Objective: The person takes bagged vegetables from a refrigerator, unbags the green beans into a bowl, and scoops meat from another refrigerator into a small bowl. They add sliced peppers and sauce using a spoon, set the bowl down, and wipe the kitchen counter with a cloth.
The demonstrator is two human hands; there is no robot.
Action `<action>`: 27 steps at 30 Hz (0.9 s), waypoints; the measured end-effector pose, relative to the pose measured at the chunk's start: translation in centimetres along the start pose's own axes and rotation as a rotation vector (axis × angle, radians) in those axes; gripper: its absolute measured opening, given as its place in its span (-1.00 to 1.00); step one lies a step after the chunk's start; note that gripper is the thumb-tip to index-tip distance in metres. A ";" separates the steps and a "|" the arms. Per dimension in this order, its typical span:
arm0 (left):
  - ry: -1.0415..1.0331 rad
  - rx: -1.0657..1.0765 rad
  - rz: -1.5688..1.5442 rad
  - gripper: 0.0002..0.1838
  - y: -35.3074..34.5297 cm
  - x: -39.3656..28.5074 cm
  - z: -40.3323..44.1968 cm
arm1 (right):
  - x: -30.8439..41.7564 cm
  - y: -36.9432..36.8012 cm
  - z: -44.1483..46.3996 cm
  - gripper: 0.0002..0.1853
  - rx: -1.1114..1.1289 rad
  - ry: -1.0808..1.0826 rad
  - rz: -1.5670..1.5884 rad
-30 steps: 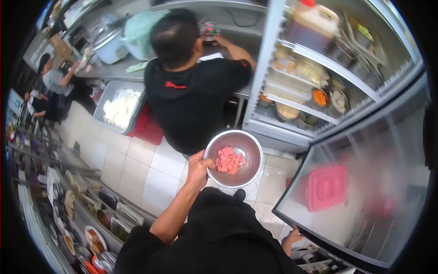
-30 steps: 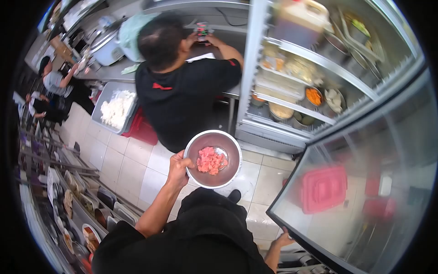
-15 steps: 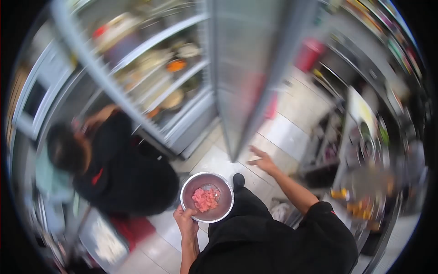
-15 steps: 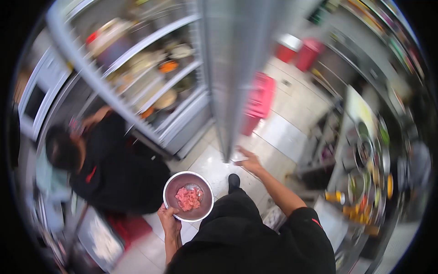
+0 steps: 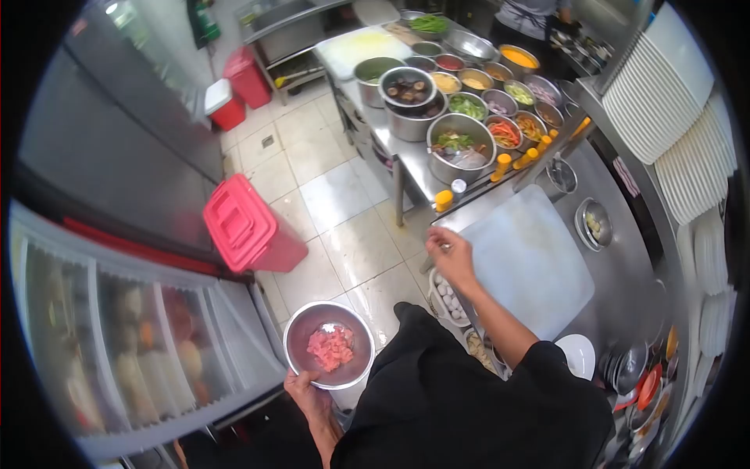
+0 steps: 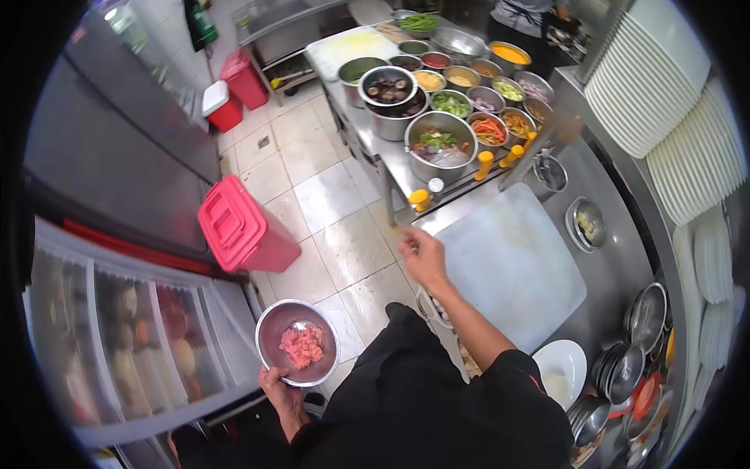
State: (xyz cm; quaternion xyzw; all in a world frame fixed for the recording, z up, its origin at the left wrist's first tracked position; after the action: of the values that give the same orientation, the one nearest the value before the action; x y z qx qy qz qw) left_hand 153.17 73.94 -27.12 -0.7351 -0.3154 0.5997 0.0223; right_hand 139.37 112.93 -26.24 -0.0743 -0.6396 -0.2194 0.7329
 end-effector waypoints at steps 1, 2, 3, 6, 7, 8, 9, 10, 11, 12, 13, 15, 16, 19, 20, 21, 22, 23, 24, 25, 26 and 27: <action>0.014 -0.003 0.042 -0.57 -2.8 -2.0 -0.6 | 1.2 2.4 1.6 -0.73 -0.011 -0.040 0.016; 0.023 -0.016 0.090 -0.56 -6.8 -3.8 -1.4 | 3.5 6.1 4.3 -0.73 -0.076 -0.025 -0.063; 0.020 -0.032 0.146 -0.56 -12.3 -4.6 -2.4 | 4.1 10.9 8.4 -0.73 -0.134 -0.012 -0.131; 0.061 -0.008 0.213 -0.56 -23.4 -3.6 -1.9 | 4.2 21.0 20.5 -0.76 -0.207 0.105 -0.341; 0.075 -0.039 0.270 -0.57 -26.1 -4.5 -3.4 | 4.0 23.5 23.9 -0.77 -0.175 0.080 -0.429; 0.088 -0.018 0.266 -0.57 -27.0 -4.3 -2.4 | 4.0 24.3 26.4 -0.78 -0.181 0.073 -0.500; 0.115 0.017 0.247 -0.58 -28.3 -3.6 -1.1 | 3.7 25.2 29.1 -0.78 -0.188 0.070 -0.573; 0.141 0.059 0.214 -0.58 -29.6 -2.6 0.4 | 2.0 26.2 32.3 -0.79 -0.202 0.073 -0.675; 0.148 0.080 0.204 -0.58 -30.5 -1.9 1.6 | -0.4 26.7 34.7 -0.80 -0.209 0.067 -0.765; 0.166 0.128 0.206 -0.58 -31.5 -1.2 2.8 | -1.5 27.2 36.1 -0.80 -0.223 0.072 -0.778; 0.184 0.172 0.213 -0.58 -32.5 -0.5 3.8 | -3.4 26.6 37.5 -0.72 -0.098 0.021 -0.937; 0.208 0.152 0.237 -0.60 -35.0 -2.3 3.5 | -5.2 26.0 38.7 -0.47 0.165 -0.168 -1.183; 0.222 0.189 0.214 -0.60 -36.2 -1.6 4.5 | -5.5 26.0 39.2 -0.43 0.151 -0.114 -1.175; 0.251 0.267 0.191 -0.60 -40.2 0.1 8.1 | -4.5 26.4 40.3 -0.59 0.168 -0.130 -1.141; 0.264 0.283 0.199 -0.59 -41.2 0.8 9.1 | -4.1 26.3 40.5 -0.60 0.229 -0.138 -1.132; 0.304 0.285 0.191 -0.59 -41.3 -0.3 9.1 | -2.3 26.1 39.8 -0.61 0.316 -0.161 -1.136; 0.321 0.362 0.198 -0.58 -42.1 0.2 10.5 | -3.0 26.4 40.2 -0.68 0.242 -0.095 -1.120; 0.338 0.438 0.195 -0.57 -43.4 0.8 11.7 | -3.2 27.0 40.4 -0.68 0.215 -0.110 -1.129; 0.350 0.467 0.217 -0.60 -45.0 0.9 12.5 | -3.0 27.1 40.3 -0.71 0.209 -0.087 -1.112; 0.359 0.488 0.212 -0.60 -46.6 1.0 13.2 | -2.8 27.2 40.0 -0.74 0.209 -0.063 -1.095; 0.373 0.501 0.231 -0.61 -48.0 1.3 13.8 | -2.1 27.3 39.7 -0.77 0.179 -0.033 -1.084; 0.386 0.512 0.252 -0.62 -49.2 1.6 14.7 | -1.8 27.4 39.6 -0.73 0.179 -0.038 -1.088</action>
State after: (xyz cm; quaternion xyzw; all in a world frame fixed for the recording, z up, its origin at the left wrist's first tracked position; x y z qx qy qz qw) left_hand 118.67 109.01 -12.40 -0.8387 -0.0511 0.5074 0.1910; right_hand 114.80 153.23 -16.53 0.3256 -0.6149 -0.5101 0.5057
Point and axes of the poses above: each hand's wrist, its own z-axis towards the middle knuckle, its own y-axis out of the back of the hand, x = y × z, the point moved 9 cm from there along z, towards the middle knuckle, and after that the axes turned 6 degrees about z, right-handed, at the moved point
